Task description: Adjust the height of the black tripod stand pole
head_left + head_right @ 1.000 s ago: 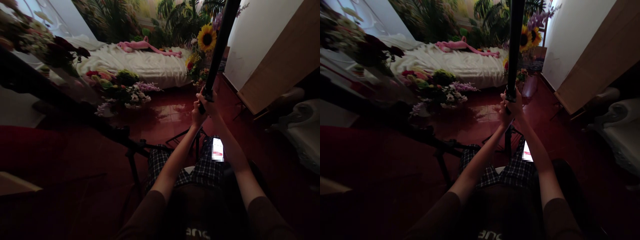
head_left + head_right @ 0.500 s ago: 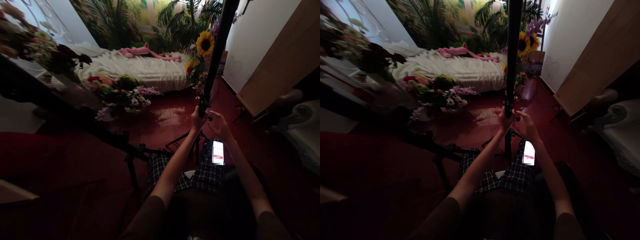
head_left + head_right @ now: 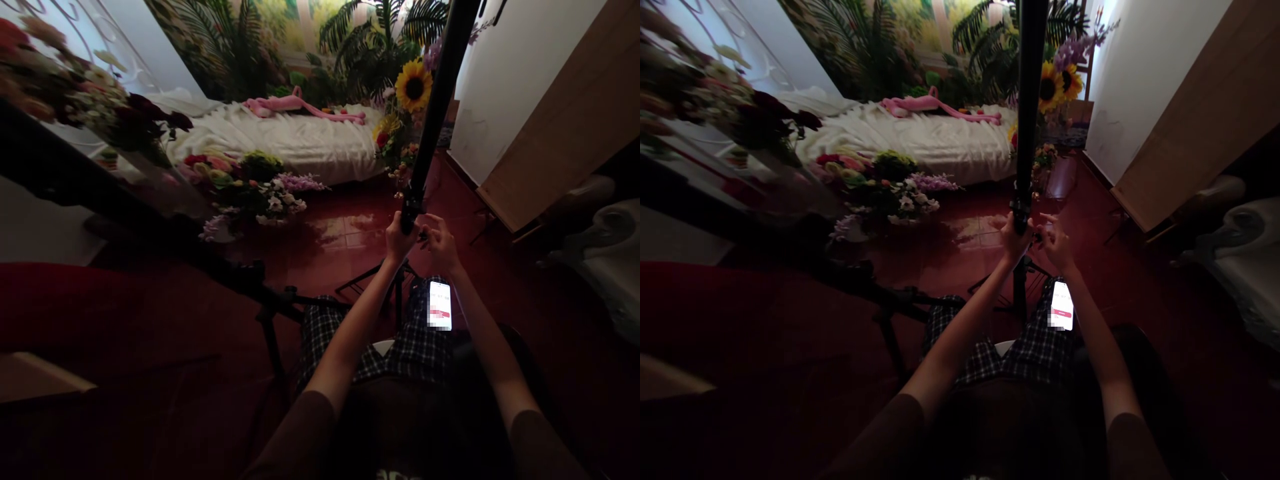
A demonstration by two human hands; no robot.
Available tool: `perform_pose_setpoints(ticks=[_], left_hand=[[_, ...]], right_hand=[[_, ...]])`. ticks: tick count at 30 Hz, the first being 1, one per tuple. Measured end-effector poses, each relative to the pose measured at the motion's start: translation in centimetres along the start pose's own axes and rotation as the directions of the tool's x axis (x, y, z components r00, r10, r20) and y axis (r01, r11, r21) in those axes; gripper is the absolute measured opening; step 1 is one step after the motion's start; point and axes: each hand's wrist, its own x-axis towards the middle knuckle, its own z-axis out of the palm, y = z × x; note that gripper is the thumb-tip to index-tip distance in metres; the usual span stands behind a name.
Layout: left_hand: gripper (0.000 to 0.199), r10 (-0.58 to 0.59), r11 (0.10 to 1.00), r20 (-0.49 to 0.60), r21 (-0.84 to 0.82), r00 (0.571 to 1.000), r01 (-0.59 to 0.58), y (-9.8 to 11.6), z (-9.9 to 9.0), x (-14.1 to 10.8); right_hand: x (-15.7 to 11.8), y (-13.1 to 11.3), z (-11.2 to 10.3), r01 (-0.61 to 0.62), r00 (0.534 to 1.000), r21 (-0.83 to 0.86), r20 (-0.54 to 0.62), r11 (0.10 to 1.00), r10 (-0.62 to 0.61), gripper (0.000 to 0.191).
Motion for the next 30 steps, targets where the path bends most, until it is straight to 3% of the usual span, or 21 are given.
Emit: perform_pose_setpoints(ticks=[3, 5, 7, 10, 15, 20, 26, 30], left_hand=[[0.024, -0.002, 1.000, -0.003, -0.008, 1.000, 0.002, 0.1, 0.0, 0.0], [0.025, -0.005, 1.000, -0.003, -0.009, 1.000, 0.005, 0.2, -0.1, 0.0], [0.024, -0.010, 1.000, 0.002, -0.004, 1.000, 0.010, 0.3, -0.1, 0.0], [0.022, -0.015, 1.000, -0.005, 0.003, 1.000, 0.015, 0.4, -0.1, 0.0], [0.020, 0.000, 1.000, -0.002, -0.020, 1.000, 0.000, 0.4, -0.1, 0.0], [0.019, 0.001, 1.000, -0.010, -0.011, 1.000, -0.001, 0.6, -0.1, 0.0], [0.022, -0.007, 1.000, 0.005, -0.002, 1.000, 0.007, 0.5, -0.3, 0.0], [0.022, -0.016, 1.000, 0.011, -0.004, 1.000, 0.016, 0.5, -0.3, 0.0]], right_hand=[[1.2, -0.6, 0.3, -0.218, 0.976, 0.160, 0.027, 0.963, 0.217, 0.049], [1.9, -0.9, 0.5, -0.382, 0.924, 0.255, 0.085, 0.889, 0.372, 0.039], [2.1, -1.1, 0.7, -0.458, 0.888, 0.312, 0.116, 0.832, 0.445, 0.027], [1.2, -1.1, 0.7, -0.392, 0.917, 0.333, 0.068, 0.858, 0.392, 0.027], [-1.4, 0.1, 0.4, -0.161, 0.987, 0.235, 0.064, 0.959, 0.150, 0.052], [-2.3, 2.0, 0.2, -0.053, 0.994, 0.029, 0.102, 0.998, 0.050, 0.058], [-2.2, 3.4, 1.1, 0.050, 0.998, -0.245, -0.019, 0.968, -0.056, 0.052], [-2.0, 3.3, 1.8, 0.052, 0.992, -0.351, -0.093, 0.935, -0.090, 0.049]])
